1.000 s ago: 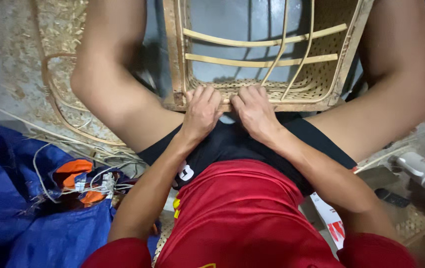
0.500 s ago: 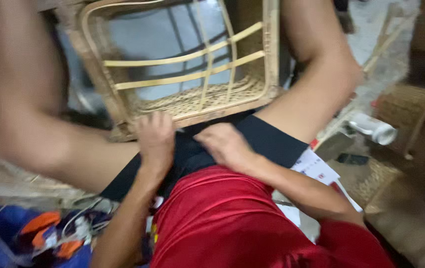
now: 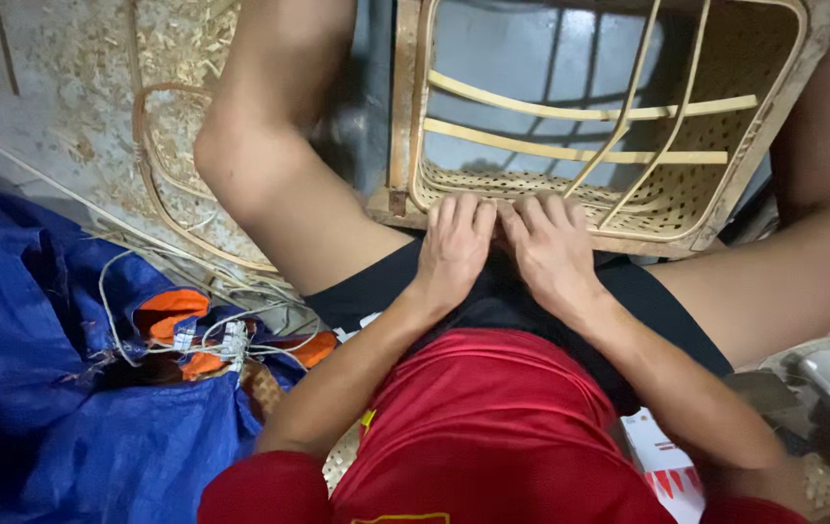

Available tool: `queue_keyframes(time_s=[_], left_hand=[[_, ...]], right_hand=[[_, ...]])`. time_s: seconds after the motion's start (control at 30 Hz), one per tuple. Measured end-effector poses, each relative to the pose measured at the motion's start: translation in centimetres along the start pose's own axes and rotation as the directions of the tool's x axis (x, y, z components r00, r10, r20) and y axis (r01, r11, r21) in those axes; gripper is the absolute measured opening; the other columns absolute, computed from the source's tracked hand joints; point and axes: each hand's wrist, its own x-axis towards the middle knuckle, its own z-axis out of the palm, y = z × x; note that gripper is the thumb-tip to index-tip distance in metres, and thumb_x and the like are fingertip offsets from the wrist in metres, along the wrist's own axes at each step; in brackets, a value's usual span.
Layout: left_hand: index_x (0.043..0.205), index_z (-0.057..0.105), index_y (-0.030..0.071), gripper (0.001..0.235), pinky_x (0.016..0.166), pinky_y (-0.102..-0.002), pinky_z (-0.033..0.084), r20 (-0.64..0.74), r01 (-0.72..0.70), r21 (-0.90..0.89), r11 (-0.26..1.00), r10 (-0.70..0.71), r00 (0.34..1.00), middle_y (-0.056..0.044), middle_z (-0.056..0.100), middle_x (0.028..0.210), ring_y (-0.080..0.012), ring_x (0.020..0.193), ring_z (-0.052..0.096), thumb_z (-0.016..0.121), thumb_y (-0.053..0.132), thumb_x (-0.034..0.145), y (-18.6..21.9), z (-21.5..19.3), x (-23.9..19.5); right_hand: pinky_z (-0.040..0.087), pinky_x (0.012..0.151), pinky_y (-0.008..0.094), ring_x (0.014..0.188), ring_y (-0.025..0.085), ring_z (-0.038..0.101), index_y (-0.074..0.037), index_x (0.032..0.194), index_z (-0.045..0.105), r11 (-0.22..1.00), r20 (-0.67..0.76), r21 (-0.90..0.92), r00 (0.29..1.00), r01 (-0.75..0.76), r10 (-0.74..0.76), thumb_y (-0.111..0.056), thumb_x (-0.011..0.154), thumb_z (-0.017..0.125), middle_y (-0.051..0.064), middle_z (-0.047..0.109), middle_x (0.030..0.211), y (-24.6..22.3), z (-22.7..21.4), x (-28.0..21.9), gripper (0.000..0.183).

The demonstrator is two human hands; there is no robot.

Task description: The person weaves thin bamboo strips into a rectangular basket frame held between their legs. They insert and press strips along the sides and bottom, occasionally using a wooden mallet to secure the weave.

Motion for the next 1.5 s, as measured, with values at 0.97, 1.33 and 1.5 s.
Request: queue_keyframes(time_s=[0.97, 1.33, 1.5], left_hand=[[0.109, 0.061, 0.007, 0.039, 0.093, -0.048, 0.041, 0.214, -0.103, -0.086, 0.991, 0.119, 0.970, -0.013, 0.055, 0.105, -0.0333, 0.106, 0.054, 0.080, 0.014, 0.075, -3.4, -1.2, 0.7], [0.100, 0.061, 0.010, 0.023, 0.090, -0.048, 0.039, 0.165, -0.161, -0.048, 0.986, 0.167, 0.972, -0.009, 0.057, 0.099, -0.0321, 0.099, 0.055, 0.078, 0.017, 0.086, -3.3, -0.8, 0.8], [0.097, 0.063, 0.010, 0.026, 0.085, -0.051, 0.039, 0.182, -0.149, -0.072, 0.986, 0.160, 0.970, -0.011, 0.059, 0.098, -0.0351, 0.098, 0.055, 0.080, 0.017, 0.079, -4.2, 0.2, 0.8]], right_hand=[[0.041, 0.088, 0.043, 0.102, 0.026, 0.057, -0.008, 0.115, 0.067, 0.991, 0.001, 0.133, 1.000, 0.025, -0.025, -0.024, 0.088, 0.076, 0.007, 0.061, 0.102, 1.9, 1.6, 0.1, 0.033], [0.043, 0.090, 0.043, 0.108, 0.030, 0.059, -0.007, 0.123, 0.066, 0.910, -0.069, 0.411, 0.997, 0.048, -0.021, -0.020, 0.082, 0.077, 0.011, 0.065, 0.114, 3.4, -1.7, -1.3, 0.044], [0.048, 0.087, 0.041, 0.100, 0.026, 0.063, -0.008, 0.116, 0.071, 0.761, -0.428, 0.560, 0.673, -0.327, 0.603, -0.017, 0.086, 0.072, 0.010, 0.069, 0.108, 13.8, -11.5, -15.4, 0.031]])
